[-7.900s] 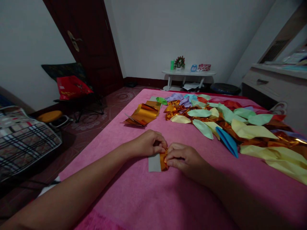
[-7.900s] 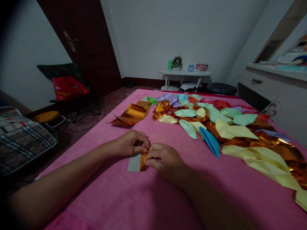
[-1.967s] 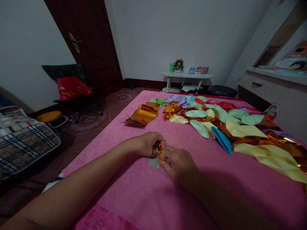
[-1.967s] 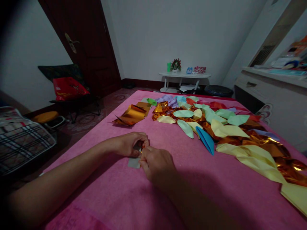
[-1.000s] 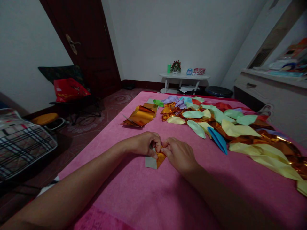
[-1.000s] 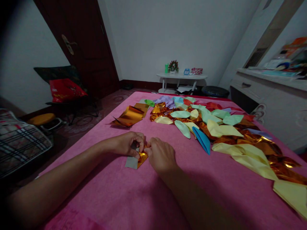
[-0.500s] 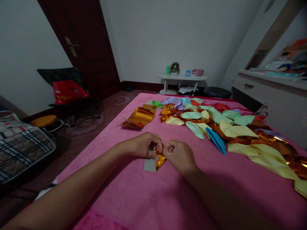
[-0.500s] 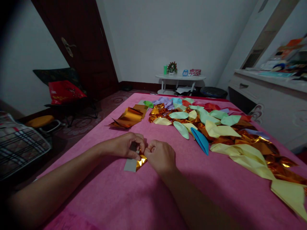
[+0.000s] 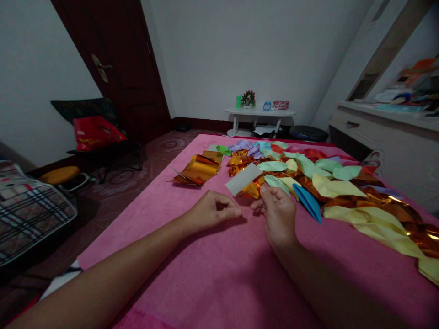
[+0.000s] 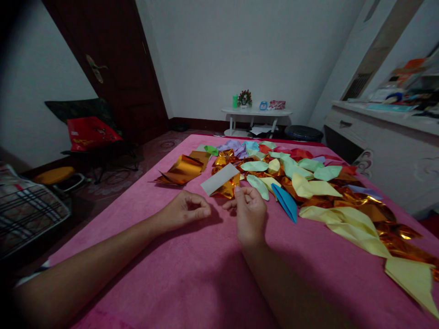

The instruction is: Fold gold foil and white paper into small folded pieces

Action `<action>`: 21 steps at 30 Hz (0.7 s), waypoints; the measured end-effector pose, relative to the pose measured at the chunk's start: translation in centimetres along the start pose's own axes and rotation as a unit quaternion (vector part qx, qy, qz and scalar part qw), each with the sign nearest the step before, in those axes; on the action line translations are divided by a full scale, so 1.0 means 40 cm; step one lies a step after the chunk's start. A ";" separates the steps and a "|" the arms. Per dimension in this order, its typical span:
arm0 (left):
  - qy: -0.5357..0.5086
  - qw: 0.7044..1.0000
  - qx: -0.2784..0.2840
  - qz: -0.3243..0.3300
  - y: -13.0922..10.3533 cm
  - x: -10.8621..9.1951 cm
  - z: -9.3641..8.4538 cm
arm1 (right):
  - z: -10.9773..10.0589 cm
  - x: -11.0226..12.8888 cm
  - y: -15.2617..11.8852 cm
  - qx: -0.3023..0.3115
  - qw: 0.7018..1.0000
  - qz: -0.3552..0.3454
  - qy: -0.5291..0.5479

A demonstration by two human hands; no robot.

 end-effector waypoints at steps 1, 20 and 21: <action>-0.012 1.000 -0.003 -0.019 0.004 0.012 0.008 | 0.002 0.001 -0.002 0.005 1.000 0.001 0.000; -0.206 0.971 -0.111 -0.053 0.025 0.063 -0.029 | 0.039 -0.001 -0.021 0.148 0.985 0.047 -0.077; -0.208 0.969 -0.122 -0.046 0.025 0.061 -0.030 | 0.040 -0.002 -0.021 0.156 0.983 0.055 -0.083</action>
Point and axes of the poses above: each hand's wrist, its own y-axis towards the middle knuckle, its own z-axis out of the palm, x = y × z, the point moved 4 cm from there along y, towards the middle knuckle, and after that the axes turned 7 degrees about -z, right-handed, at the moved point
